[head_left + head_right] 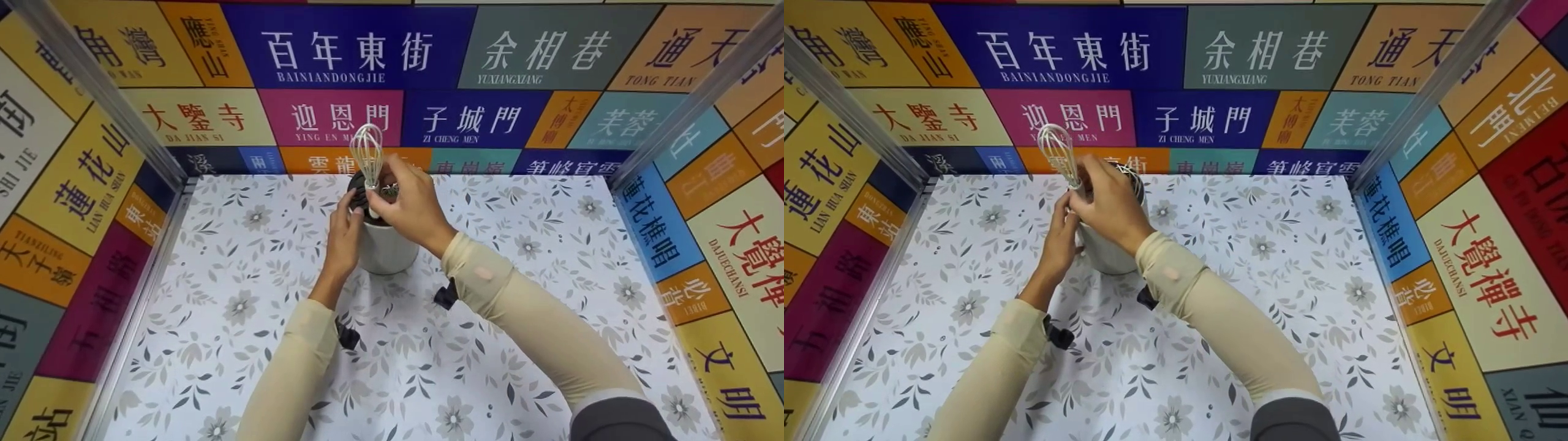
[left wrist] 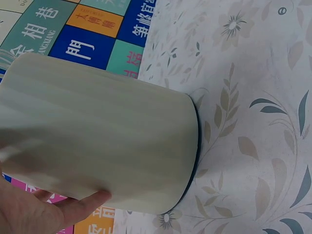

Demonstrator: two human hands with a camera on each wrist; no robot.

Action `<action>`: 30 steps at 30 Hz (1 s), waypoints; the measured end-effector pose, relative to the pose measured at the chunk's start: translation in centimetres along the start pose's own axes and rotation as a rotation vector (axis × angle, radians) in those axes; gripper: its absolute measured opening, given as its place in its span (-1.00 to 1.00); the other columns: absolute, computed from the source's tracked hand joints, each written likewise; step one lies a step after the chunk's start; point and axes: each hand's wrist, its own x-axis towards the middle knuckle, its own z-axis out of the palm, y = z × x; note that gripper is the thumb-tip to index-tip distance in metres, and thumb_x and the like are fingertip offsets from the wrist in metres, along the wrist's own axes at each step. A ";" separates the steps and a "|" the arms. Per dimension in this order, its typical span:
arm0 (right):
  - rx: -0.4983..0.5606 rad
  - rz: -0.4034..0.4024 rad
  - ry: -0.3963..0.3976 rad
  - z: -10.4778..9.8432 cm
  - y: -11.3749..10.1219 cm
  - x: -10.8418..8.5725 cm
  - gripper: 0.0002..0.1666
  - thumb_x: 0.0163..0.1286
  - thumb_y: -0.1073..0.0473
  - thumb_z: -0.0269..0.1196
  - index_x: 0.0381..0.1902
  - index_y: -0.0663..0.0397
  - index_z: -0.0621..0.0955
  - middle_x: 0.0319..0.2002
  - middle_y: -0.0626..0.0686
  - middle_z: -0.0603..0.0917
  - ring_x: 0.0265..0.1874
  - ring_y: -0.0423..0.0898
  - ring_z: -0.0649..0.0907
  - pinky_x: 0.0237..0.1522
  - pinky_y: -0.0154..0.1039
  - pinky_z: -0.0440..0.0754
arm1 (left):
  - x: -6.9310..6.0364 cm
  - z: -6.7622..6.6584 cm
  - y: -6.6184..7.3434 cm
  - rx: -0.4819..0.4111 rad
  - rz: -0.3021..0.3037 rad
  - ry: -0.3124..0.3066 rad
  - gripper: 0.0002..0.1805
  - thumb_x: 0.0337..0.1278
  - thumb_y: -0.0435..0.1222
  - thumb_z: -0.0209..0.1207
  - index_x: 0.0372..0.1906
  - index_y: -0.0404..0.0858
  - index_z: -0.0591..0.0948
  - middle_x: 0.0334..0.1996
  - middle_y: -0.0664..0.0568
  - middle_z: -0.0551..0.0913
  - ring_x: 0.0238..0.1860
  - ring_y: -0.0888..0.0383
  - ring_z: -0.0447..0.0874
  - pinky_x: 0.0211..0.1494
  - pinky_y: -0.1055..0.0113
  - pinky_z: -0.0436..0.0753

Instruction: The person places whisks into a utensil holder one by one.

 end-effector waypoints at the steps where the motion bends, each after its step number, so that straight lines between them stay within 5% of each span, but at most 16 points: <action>1: -0.018 -0.001 -0.007 0.1 0.1 0.1 -0.60 0.29 0.15 0.38 0.04 0.15 0.60 -0.20 0.06 0.73 -0.19 -0.06 0.71 -0.02 -0.11 0.58 | 0.0 0.0 0.0 -0.001 0.001 0.000 -0.44 0.61 0.07 -0.16 0.57 0.11 0.25 0.23 -0.16 0.38 0.08 -0.02 0.40 0.21 -0.01 0.43; 13: -0.115 0.054 -0.052 0.6 0.5 0.5 -0.64 0.23 0.18 0.36 -0.03 0.18 0.61 -0.22 0.09 0.70 -0.22 -0.01 0.70 -0.10 -0.14 0.64 | -0.1 -0.1 0.1 -0.021 0.011 -0.013 -0.44 0.63 0.06 -0.18 0.58 0.10 0.23 0.25 -0.17 0.35 0.06 -0.02 0.37 0.20 0.00 0.41; 30: 0.022 0.170 -0.076 0.2 0.0 0.6 -0.66 0.22 0.20 0.40 -0.11 0.22 0.57 -0.11 0.17 0.70 -0.13 -0.08 0.76 -0.12 -0.40 0.69 | -0.1 -0.1 0.0 -0.020 0.018 -0.012 -0.45 0.62 0.05 -0.16 0.57 0.11 0.25 0.36 -0.15 0.34 0.23 -0.02 0.35 0.35 -0.05 0.37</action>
